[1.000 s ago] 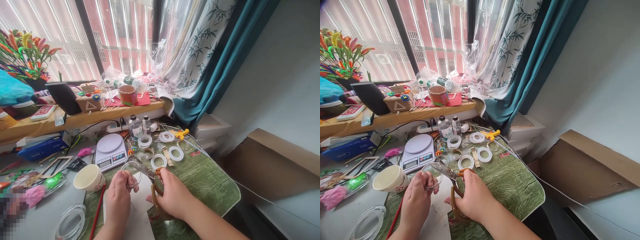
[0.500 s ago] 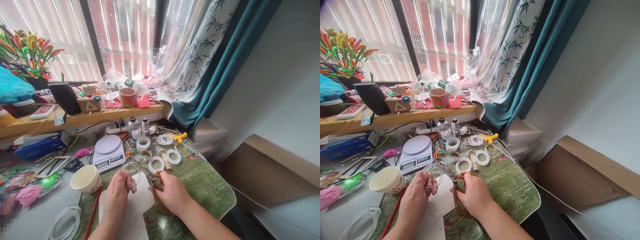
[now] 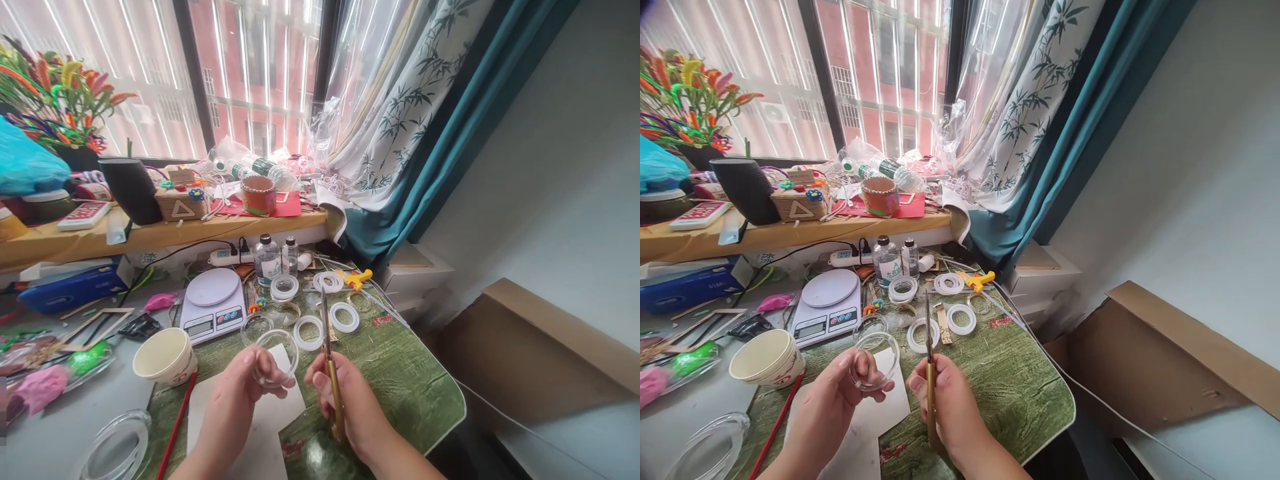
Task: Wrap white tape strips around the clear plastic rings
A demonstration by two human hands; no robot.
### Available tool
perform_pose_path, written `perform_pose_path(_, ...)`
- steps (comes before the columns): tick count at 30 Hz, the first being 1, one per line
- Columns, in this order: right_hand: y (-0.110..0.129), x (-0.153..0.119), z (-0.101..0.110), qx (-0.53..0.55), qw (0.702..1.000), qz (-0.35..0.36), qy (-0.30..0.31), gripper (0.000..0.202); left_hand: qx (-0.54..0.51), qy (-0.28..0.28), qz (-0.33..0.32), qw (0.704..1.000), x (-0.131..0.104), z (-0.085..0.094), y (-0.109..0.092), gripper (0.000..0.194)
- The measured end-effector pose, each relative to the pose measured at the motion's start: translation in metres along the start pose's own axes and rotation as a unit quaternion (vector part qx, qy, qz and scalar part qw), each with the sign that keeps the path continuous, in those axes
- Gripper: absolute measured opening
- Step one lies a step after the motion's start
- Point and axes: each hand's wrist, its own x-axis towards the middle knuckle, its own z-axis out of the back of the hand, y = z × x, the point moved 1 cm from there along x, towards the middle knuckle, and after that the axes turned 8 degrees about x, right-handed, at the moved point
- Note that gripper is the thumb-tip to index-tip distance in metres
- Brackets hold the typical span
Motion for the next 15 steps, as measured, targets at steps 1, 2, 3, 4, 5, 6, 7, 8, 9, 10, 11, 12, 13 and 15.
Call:
perform_pose_path(1, 0.0, 0.0, -0.004, 0.023, 1.0, -0.001, 0.001, 0.046, 0.01, 0.016, 0.009, 1.0, -0.002, -0.003, 0.001, 0.042)
perform_pose_path(2, -0.001, 0.0, -0.007, 0.041, 0.999, -0.002, -0.006, 0.044, 0.02, 0.028, 0.019, 0.999, -0.003, -0.005, 0.001, 0.041)
perform_pose_path(3, -0.002, 0.001, -0.009, 0.052, 0.998, -0.004, -0.018, 0.043, 0.03, 0.038, 0.029, 0.998, -0.004, -0.007, 0.001, 0.041)
perform_pose_path(4, -0.004, 0.003, -0.009, 0.061, 0.998, -0.007, -0.033, 0.042, 0.038, 0.046, 0.04, 0.997, -0.005, -0.009, 0.001, 0.04)
perform_pose_path(5, -0.007, 0.004, -0.008, 0.068, 0.997, -0.009, -0.047, 0.042, 0.047, 0.052, 0.048, 0.996, -0.005, -0.01, 0.001, 0.039)
perform_pose_path(6, -0.009, 0.006, -0.007, 0.074, 0.995, -0.011, -0.059, 0.041, 0.056, 0.057, 0.052, 0.995, -0.005, -0.011, 0.001, 0.039)
perform_pose_path(7, -0.011, 0.008, -0.005, 0.081, 0.994, -0.011, -0.067, 0.041, 0.066, 0.062, 0.054, 0.994, -0.005, -0.012, 0.0, 0.038)
perform_pose_path(8, -0.013, 0.01, -0.003, 0.088, 0.994, -0.01, -0.07, 0.041, 0.077, 0.066, 0.052, 0.994, -0.004, -0.012, 0.0, 0.039)
perform_pose_path(9, -0.014, 0.012, -0.002, 0.093, 0.993, -0.009, -0.07, 0.041, 0.088, 0.069, 0.049, 0.992, -0.004, -0.012, -0.001, 0.04)
perform_pose_path(10, -0.014, 0.014, -0.001, 0.096, 0.993, -0.008, -0.069, 0.042, 0.105, 0.076, 0.046, 0.991, -0.003, -0.011, -0.001, 0.041)
perform_pose_path(11, -0.014, 0.017, 0.0, 0.094, 0.993, -0.007, -0.07, 0.043, 0.126, 0.084, 0.042, 0.988, -0.002, -0.01, 0.0, 0.042)
perform_pose_path(12, -0.011, 0.02, 0.0, 0.085, 0.994, -0.007, -0.073, 0.045, 0.15, 0.093, 0.04, 0.984, -0.001, -0.01, 0.0, 0.042)
perform_pose_path(13, -0.008, 0.024, -0.001, 0.067, 0.995, -0.004, -0.078, 0.046, 0.173, 0.101, 0.037, 0.979, 0.0, -0.009, 0.001, 0.043)
perform_pose_path(15, 0.001, 0.032, -0.003, 0.016, 0.996, 0.011, -0.086, 0.046, 0.2, 0.105, 0.026, 0.974, 0.001, -0.007, 0.004, 0.048)
